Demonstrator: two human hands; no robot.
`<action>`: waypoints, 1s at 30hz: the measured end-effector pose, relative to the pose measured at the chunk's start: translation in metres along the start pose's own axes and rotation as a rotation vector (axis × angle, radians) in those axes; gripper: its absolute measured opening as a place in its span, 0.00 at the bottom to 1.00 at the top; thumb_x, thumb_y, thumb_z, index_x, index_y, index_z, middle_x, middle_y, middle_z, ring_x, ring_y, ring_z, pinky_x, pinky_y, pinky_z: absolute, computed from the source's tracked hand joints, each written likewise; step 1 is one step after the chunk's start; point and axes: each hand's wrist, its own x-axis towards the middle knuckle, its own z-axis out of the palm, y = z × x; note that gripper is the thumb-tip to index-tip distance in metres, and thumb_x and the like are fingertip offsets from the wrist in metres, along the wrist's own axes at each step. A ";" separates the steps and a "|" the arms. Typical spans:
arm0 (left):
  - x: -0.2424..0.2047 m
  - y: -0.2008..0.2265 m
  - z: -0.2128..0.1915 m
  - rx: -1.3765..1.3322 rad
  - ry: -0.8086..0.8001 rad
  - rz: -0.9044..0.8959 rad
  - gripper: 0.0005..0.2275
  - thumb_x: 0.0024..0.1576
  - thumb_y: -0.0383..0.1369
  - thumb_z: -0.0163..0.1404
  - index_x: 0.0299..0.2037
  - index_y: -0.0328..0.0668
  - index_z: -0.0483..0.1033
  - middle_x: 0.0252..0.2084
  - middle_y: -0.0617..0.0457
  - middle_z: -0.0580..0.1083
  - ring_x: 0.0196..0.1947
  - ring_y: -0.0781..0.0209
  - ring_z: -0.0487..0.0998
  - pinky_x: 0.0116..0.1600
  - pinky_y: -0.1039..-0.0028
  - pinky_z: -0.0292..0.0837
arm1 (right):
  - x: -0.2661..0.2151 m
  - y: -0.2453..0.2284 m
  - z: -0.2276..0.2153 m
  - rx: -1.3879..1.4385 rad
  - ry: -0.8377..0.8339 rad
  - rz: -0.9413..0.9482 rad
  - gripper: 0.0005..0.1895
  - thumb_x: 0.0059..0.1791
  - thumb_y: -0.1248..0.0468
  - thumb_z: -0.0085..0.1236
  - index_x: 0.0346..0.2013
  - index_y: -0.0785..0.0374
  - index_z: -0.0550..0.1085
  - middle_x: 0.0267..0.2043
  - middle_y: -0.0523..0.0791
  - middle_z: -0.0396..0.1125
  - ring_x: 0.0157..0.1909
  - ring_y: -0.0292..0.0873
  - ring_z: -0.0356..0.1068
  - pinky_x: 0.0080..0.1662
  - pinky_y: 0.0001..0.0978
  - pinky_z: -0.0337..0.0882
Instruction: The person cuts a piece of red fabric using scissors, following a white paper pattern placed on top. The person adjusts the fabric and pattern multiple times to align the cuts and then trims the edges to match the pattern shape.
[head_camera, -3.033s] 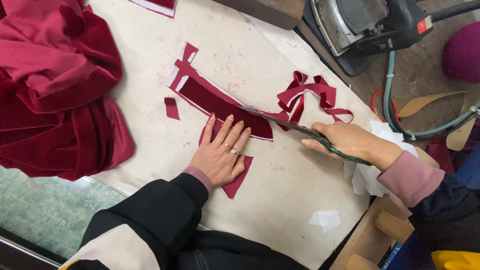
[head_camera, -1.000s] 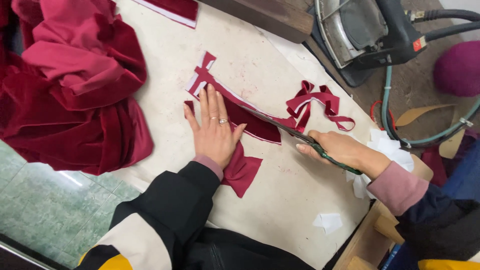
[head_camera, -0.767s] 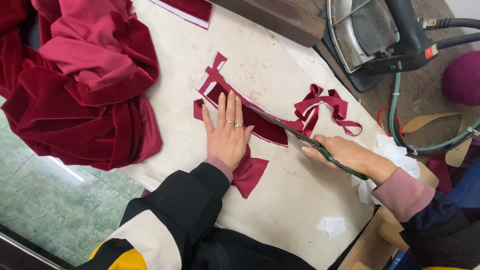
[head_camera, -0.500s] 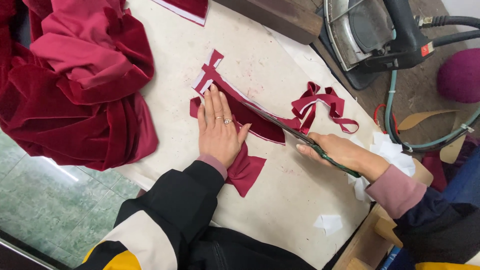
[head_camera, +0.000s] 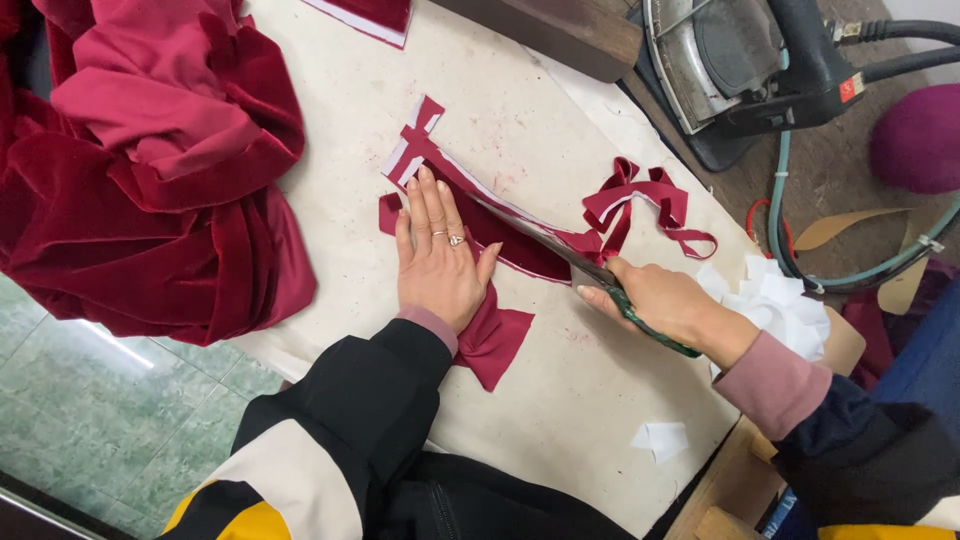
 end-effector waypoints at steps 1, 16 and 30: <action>0.000 0.000 0.001 0.000 0.000 0.001 0.38 0.63 0.54 0.30 0.69 0.26 0.30 0.72 0.33 0.27 0.72 0.39 0.23 0.70 0.52 0.21 | -0.001 -0.002 0.001 0.000 0.000 0.000 0.30 0.49 0.36 0.33 0.42 0.58 0.68 0.27 0.55 0.70 0.39 0.59 0.74 0.46 0.53 0.69; 0.002 -0.002 0.004 -0.019 -0.004 0.006 0.38 0.63 0.53 0.30 0.69 0.26 0.29 0.72 0.33 0.26 0.72 0.39 0.23 0.70 0.52 0.20 | -0.007 -0.013 -0.004 0.091 -0.023 0.002 0.30 0.49 0.36 0.32 0.40 0.58 0.68 0.28 0.55 0.70 0.40 0.59 0.73 0.45 0.52 0.68; 0.001 -0.002 0.005 -0.006 -0.012 -0.001 0.39 0.62 0.54 0.30 0.69 0.26 0.29 0.72 0.33 0.26 0.72 0.40 0.23 0.70 0.52 0.21 | -0.017 -0.001 -0.002 0.029 -0.009 0.065 0.30 0.48 0.35 0.33 0.39 0.57 0.68 0.26 0.53 0.70 0.37 0.57 0.73 0.43 0.49 0.68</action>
